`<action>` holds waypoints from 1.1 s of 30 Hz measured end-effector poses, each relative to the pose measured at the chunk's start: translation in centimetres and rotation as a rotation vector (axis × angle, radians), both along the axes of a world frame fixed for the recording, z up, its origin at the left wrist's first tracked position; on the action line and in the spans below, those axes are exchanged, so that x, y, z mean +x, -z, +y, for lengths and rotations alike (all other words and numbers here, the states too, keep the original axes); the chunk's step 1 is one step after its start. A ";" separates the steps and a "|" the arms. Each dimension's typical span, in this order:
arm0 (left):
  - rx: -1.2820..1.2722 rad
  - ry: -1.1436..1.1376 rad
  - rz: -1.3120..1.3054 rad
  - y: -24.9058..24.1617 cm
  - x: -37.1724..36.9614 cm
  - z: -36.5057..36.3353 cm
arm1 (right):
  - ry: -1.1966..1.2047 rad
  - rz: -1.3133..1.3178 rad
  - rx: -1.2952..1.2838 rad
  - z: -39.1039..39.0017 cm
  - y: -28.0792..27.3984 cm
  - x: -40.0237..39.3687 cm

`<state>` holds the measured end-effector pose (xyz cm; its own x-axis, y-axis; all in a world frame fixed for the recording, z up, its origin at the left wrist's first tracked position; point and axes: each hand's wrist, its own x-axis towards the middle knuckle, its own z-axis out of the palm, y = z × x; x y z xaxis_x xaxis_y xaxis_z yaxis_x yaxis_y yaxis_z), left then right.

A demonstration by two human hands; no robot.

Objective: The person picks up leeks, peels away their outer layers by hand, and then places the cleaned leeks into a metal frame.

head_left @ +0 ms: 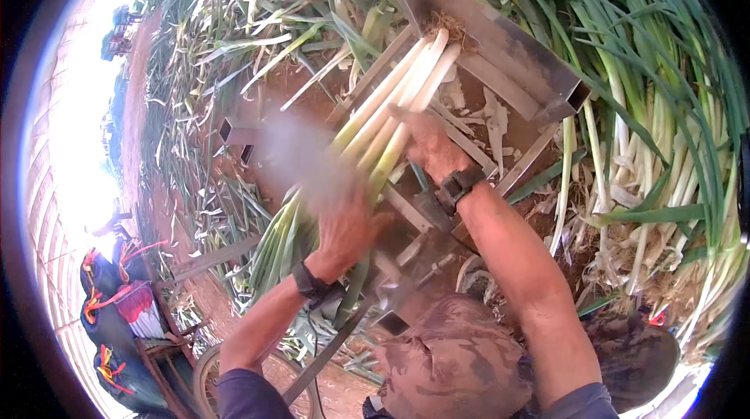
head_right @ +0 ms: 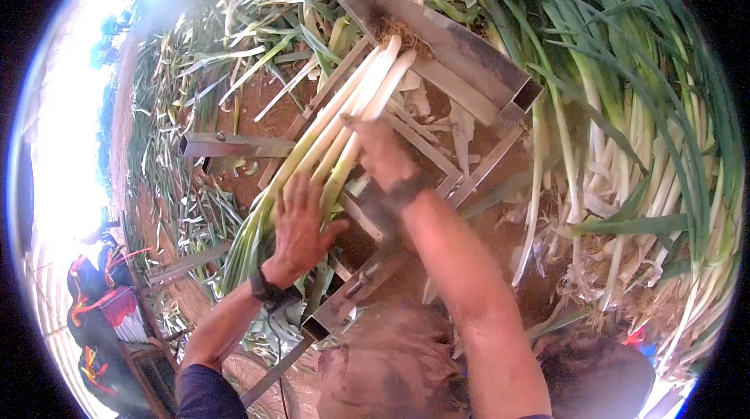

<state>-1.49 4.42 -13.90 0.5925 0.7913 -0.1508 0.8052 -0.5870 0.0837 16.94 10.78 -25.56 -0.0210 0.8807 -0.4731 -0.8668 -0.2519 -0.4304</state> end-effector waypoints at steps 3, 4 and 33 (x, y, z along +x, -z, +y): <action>-0.065 0.093 0.105 1.7 -0.2 0.2 | 0.015 -0.233 -0.189 -0.4 0.4 0.6; -0.055 0.100 0.173 2.2 -0.4 0.2 | 0.022 -0.419 -0.279 -1.2 0.3 0.5; 0.205 -0.051 -0.193 3.5 -1.2 6.0 | -0.029 -0.861 0.429 -6.2 -5.0 3.2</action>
